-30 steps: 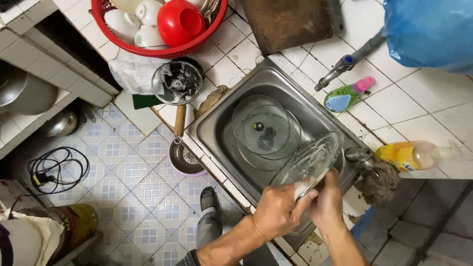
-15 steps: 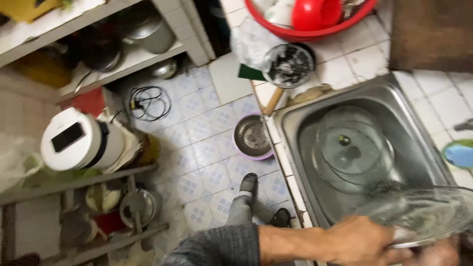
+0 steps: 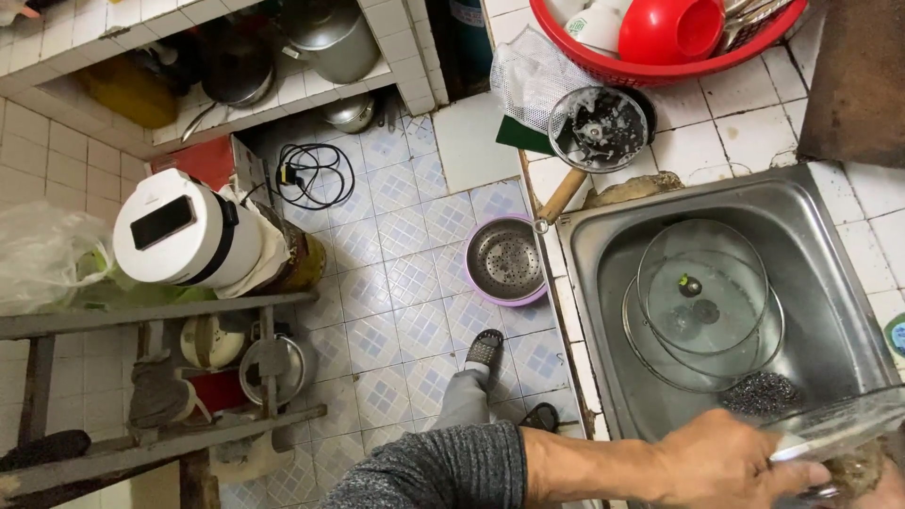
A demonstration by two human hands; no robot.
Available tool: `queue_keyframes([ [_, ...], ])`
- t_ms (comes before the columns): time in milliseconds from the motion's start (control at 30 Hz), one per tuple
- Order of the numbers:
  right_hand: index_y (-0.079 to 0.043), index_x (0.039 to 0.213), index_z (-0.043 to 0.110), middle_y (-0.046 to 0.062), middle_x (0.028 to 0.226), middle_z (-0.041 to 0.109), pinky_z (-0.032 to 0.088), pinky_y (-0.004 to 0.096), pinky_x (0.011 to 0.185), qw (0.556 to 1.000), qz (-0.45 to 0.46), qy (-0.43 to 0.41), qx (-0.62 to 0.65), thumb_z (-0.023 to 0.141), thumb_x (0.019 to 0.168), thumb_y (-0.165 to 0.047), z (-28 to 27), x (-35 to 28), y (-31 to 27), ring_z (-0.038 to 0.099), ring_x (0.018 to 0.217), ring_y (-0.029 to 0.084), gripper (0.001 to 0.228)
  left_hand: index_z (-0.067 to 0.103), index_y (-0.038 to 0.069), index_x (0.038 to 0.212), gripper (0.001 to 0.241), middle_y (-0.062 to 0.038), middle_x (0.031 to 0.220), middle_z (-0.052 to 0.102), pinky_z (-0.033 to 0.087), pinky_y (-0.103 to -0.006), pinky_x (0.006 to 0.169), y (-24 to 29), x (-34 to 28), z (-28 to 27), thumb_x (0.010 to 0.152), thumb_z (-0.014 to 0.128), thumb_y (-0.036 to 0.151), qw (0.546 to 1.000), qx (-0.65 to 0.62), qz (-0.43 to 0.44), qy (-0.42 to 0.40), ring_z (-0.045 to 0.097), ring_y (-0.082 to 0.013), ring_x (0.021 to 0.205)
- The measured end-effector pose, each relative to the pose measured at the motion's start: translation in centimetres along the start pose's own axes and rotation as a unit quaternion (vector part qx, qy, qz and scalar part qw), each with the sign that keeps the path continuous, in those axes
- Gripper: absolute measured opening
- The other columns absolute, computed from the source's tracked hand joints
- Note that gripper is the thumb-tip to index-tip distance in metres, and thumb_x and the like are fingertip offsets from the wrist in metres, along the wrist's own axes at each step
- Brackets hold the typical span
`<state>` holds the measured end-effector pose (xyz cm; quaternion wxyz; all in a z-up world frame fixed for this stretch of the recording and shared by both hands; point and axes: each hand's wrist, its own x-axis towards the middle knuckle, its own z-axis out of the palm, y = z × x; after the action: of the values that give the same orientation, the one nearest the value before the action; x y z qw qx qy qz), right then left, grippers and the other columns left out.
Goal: Scrubbing a glass pot lid with a steel wool pad in a sink to remove residue
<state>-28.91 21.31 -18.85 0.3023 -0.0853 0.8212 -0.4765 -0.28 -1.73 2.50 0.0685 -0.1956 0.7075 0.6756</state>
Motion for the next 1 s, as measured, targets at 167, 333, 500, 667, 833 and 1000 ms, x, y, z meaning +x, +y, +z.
queue_keyframes([
  [167,0.012,0.137,0.055,0.033,0.12,0.06,0.054,0.061,0.072,0.997,-0.007,0.007,0.071,0.028,0.137,-0.06,6.0,-7.7,-3.7,0.061,0.097,0.047,0.077,0.069,0.02,0.133,0.054,-0.011,0.088,0.066,0.049,-0.0373,0.067,-0.9,0.9,-1.1,0.093,0.05,0.052,0.982,-0.121,-0.13,0.058,0.061,-0.0244,0.073],
  [333,0.001,0.141,0.068,0.016,0.115,0.068,0.048,0.039,0.092,0.977,-0.127,0.11,-0.133,0.064,0.121,-0.022,10.8,-15.3,-11.7,0.063,0.106,0.026,0.031,0.067,0.004,0.129,0.037,-0.009,0.068,0.058,0.043,-0.0319,0.031,-2.8,0.7,-0.6,0.105,0.055,0.029,0.971,-0.221,-0.088,0.029,0.049,-0.0155,0.043],
  [500,0.001,0.142,0.065,0.016,0.117,0.066,0.046,0.038,0.093,0.975,-0.163,0.1,-0.114,0.062,0.118,-0.021,12.1,-3.3,-12.8,0.061,0.106,0.025,0.033,0.066,0.01,0.127,0.058,-0.022,0.079,0.07,0.055,-0.0446,0.065,-1.5,-0.6,-0.1,0.095,0.037,0.05,1.0,-0.009,-0.023,0.006,0.071,-0.0353,0.073],
  [667,0.001,0.144,0.061,0.016,0.121,0.064,0.045,0.036,0.093,0.97,-0.207,0.089,-0.09,0.06,0.116,-0.02,10.9,4.9,-5.7,0.058,0.105,0.024,0.035,0.071,0.004,0.115,0.059,-0.024,0.089,0.076,0.064,-0.046,0.071,-3.0,1.3,0.8,0.096,0.037,0.048,0.999,0.039,0.026,0.02,0.075,-0.0365,0.074],
  [833,0.001,0.145,0.057,0.016,0.124,0.062,0.043,0.034,0.093,0.963,-0.249,0.084,-0.067,0.058,0.113,-0.019,7.7,-10.2,0.0,0.056,0.105,0.023,0.038,0.066,0.008,0.115,0.05,-0.02,0.081,0.072,0.058,-0.0441,0.072,-2.1,1.4,0.1,0.1,0.037,0.045,0.998,0.002,0.004,0.062,0.073,-0.0374,0.081],
  [1000,0.003,0.113,0.066,0.033,0.104,0.058,0.044,0.048,0.064,0.859,-0.456,0.208,-0.108,0.068,0.107,-0.008,9.3,-7.2,-0.6,0.059,0.077,0.043,0.013,0.062,-0.003,0.093,0.063,-0.029,0.074,0.068,0.054,-0.0526,0.065,-3.3,1.4,1.8,0.096,0.029,0.05,0.991,0.061,0.079,0.084,0.068,-0.0484,0.072],
])
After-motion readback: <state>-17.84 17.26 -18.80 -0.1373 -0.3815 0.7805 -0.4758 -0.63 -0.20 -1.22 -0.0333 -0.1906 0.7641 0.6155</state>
